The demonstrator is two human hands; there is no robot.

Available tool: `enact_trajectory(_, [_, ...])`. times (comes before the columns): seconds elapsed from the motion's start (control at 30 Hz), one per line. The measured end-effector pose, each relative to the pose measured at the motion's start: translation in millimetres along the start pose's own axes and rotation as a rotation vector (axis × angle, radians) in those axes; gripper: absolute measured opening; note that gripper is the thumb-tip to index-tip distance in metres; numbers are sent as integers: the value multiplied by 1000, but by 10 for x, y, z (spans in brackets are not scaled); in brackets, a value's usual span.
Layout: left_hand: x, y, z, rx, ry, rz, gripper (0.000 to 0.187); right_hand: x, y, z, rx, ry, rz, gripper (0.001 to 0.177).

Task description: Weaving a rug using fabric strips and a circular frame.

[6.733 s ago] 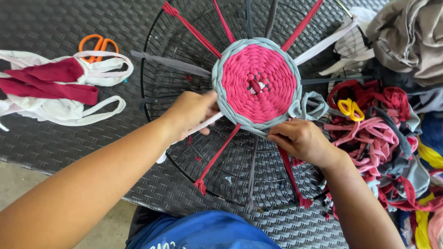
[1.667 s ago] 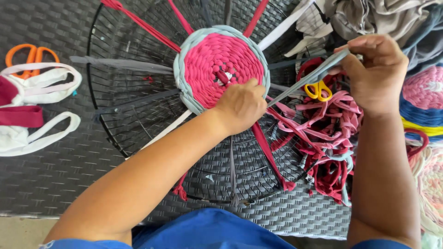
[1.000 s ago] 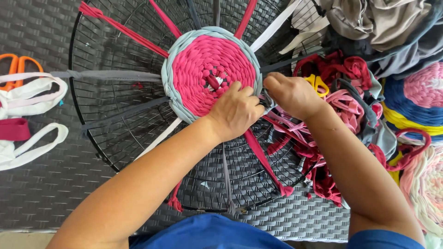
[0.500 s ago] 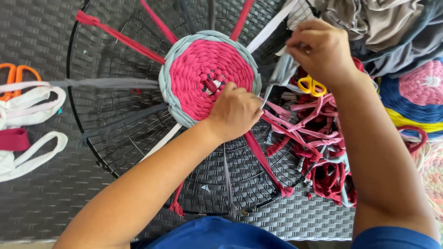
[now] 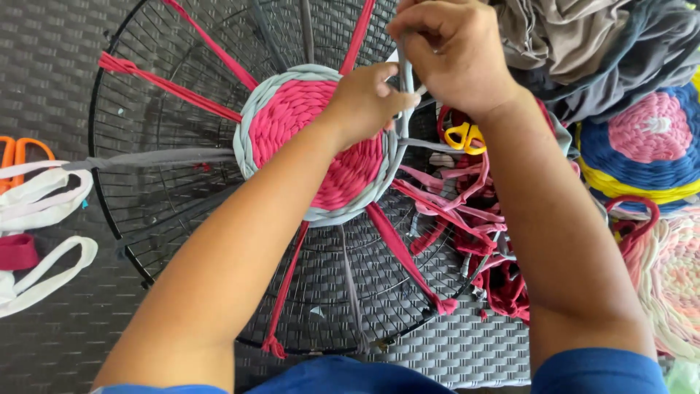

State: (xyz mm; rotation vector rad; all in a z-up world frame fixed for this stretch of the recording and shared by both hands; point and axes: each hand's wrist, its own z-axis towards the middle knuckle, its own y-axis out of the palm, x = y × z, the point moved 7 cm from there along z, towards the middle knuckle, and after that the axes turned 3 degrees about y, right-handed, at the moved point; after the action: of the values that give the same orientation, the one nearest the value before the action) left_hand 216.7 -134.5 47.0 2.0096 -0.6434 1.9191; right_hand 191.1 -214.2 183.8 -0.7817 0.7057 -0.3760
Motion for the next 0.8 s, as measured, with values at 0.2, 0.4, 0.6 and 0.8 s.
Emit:
enact_trajectory(0.2, [59,-208,376,151,77,-375,16,188,118,-68,47,20,-14,33])
enact_trajectory(0.4, [35,-471,396,264,75,-404,13,676,280,-294,56,290,236,50])
enact_trajectory(0.6, [64,-636,439,244,122,-514,10,927,508,-529,-193,899,487,10])
enact_trajectory(0.8, [-55,-617,614,466,601,481,9,1262,352,-446,325,757,1166,12])
